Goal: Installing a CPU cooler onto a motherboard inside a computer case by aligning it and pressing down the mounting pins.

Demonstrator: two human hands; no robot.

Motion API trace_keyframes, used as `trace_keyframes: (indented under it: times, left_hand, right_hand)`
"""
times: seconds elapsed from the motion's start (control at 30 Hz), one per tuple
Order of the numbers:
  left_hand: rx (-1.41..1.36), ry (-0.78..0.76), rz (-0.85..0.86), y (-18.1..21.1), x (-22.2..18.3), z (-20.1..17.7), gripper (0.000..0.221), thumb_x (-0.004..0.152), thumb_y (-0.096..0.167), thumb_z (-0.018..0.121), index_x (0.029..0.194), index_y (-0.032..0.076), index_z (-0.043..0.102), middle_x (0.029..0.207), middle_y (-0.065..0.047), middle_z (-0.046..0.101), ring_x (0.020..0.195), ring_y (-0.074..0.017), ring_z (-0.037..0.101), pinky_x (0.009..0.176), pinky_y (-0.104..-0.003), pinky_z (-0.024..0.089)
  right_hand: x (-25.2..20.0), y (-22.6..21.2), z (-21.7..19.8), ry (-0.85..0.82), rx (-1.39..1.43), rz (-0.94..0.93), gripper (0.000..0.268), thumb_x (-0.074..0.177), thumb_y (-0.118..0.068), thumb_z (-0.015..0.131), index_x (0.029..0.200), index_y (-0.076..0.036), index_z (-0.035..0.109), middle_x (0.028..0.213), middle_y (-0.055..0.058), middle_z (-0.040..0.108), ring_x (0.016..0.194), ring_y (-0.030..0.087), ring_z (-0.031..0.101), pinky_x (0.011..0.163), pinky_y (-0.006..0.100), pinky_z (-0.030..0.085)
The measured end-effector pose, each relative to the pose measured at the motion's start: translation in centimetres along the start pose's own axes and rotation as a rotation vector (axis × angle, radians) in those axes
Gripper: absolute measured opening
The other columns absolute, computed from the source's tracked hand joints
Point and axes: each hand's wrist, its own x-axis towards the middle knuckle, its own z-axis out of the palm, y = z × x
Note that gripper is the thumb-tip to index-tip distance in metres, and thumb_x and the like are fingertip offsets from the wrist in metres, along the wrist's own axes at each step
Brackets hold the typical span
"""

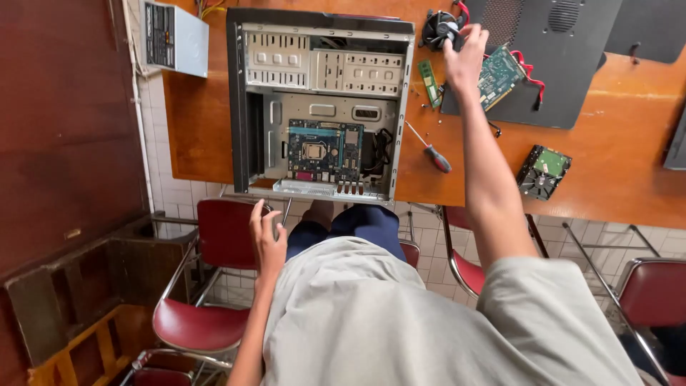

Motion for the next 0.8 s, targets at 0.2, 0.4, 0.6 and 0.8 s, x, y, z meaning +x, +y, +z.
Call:
trace_keyframes:
  times: [0.2,0.4,0.6,0.8]
  left_hand:
    - [-0.183,0.151,-0.464,-5.5,-10.1,1.5,0.034,0.089,-0.003,0.056,0.121,0.007,0.062,0.142,-0.016,0.053,0.140,-0.0328,0.050,0.111,-0.043,0.045]
    - [-0.242,0.217,-0.805,-13.5,-25.1,6.9,0.046,0.075,0.006,0.063,0.120,0.016,0.068,0.124,-0.009,0.057,0.113,-0.0239,0.058,0.077,-0.040,0.061]
    - [-0.262,0.158,-0.821,-15.7,-24.3,7.8,0.040,0.081,0.011,0.071,0.121,0.016,0.068,0.120,-0.006,0.065,0.110,-0.0228,0.062,0.082,-0.035,0.056]
    - [-0.299,0.096,-0.502,-17.6,-17.5,7.0,0.041,0.083,-0.011,0.062,0.116,0.012,0.068,0.112,-0.009,0.069,0.104,-0.0214,0.069,0.080,-0.030,0.063]
  right_hand:
    - [4.2,0.1,3.5,-0.266,-0.317,0.236,0.095,0.087,-0.074,0.084,0.141,-0.009,0.039,0.129,0.020,0.043,0.114,0.052,0.056,0.083,0.062,0.051]
    - [4.4,1.2,6.1,-0.283,-0.362,0.319,0.093,0.083,-0.056,0.091,0.138,-0.003,0.038,0.122,0.026,0.051,0.103,0.049,0.065,0.083,0.057,0.056]
    - [2.6,-0.1,0.5,-0.021,0.021,0.236,0.064,0.069,-0.050,0.083,0.111,-0.013,0.053,0.107,0.014,0.072,0.095,0.024,0.071,0.075,0.036,0.065]
    - [0.4,-2.1,-8.8,0.017,0.486,0.338,0.056,0.085,-0.040,0.076,0.128,-0.015,0.049,0.098,0.005,0.069,0.081,0.015,0.080,0.057,0.027,0.073]
